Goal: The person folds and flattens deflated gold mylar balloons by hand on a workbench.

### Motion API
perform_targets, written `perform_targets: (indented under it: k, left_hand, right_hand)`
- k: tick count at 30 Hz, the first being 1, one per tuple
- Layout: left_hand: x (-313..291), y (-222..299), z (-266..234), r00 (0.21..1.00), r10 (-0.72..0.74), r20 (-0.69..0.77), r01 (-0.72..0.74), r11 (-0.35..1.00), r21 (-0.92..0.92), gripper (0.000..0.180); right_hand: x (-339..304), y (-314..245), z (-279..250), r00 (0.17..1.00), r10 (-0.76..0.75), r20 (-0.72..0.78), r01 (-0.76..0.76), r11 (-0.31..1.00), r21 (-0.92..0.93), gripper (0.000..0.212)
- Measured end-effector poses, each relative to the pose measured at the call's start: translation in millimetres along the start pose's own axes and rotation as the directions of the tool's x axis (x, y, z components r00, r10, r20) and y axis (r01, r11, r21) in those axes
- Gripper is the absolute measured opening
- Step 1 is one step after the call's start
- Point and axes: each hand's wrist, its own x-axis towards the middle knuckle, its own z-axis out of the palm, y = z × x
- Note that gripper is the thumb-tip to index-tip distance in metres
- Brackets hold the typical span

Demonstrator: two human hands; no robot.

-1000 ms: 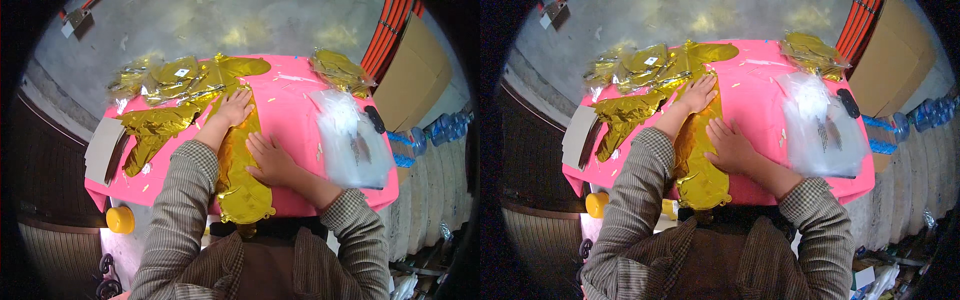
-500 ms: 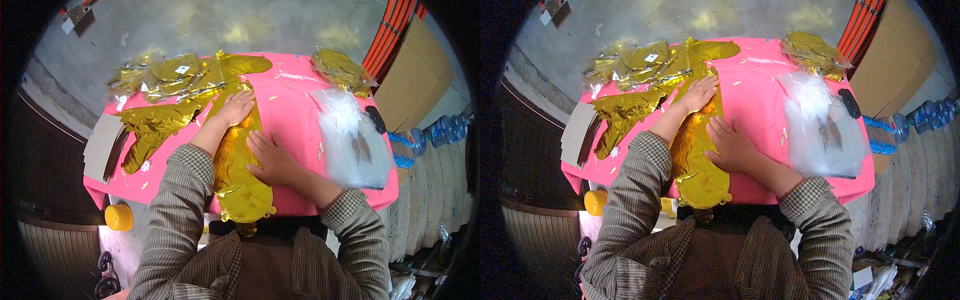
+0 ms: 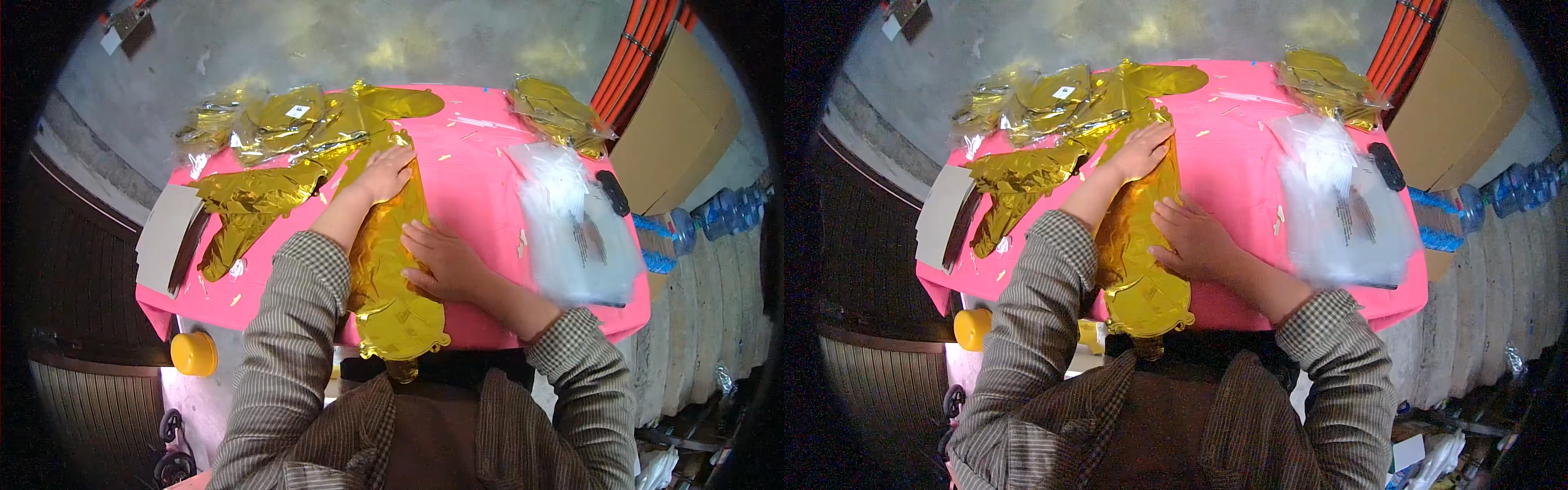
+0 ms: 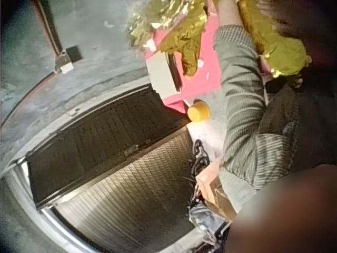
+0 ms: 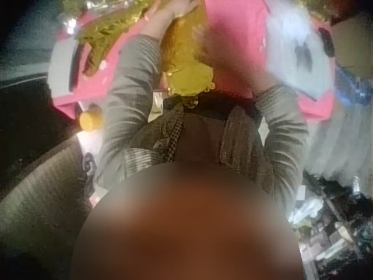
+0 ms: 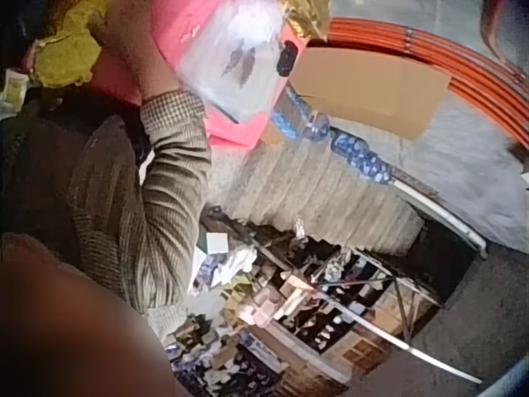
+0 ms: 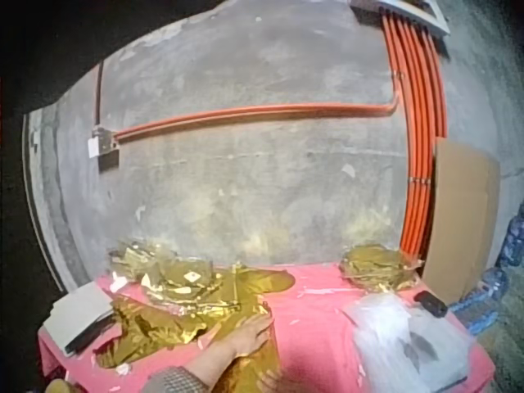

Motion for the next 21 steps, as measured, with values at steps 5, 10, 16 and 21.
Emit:
perform_targets:
  k: [5,10,16,21]
  left_hand:
    - [-2,1,-3,1.0,0.007,-0.008,-0.006,0.999,0.037,0.047]
    - [-5,11,-3,0.997,-0.032,-0.072,0.046,0.978,0.204,0.05]
    - [-36,22,-51,0.983,-0.177,-0.055,0.186,0.941,0.282,0.044]
    - [-121,30,-81,0.895,-0.445,0.021,0.424,0.865,0.268,0.042]
  right_hand:
    - [0,1,4,0.998,-0.058,-0.018,0.058,0.998,0.017,0.052]
    - [0,3,7,0.996,-0.075,-0.053,0.078,0.995,0.058,0.052]
    - [-1,3,7,0.993,-0.088,-0.081,0.093,0.994,0.063,0.051]
    - [-1,7,8,0.988,-0.114,-0.106,0.12,0.992,0.05,0.049]
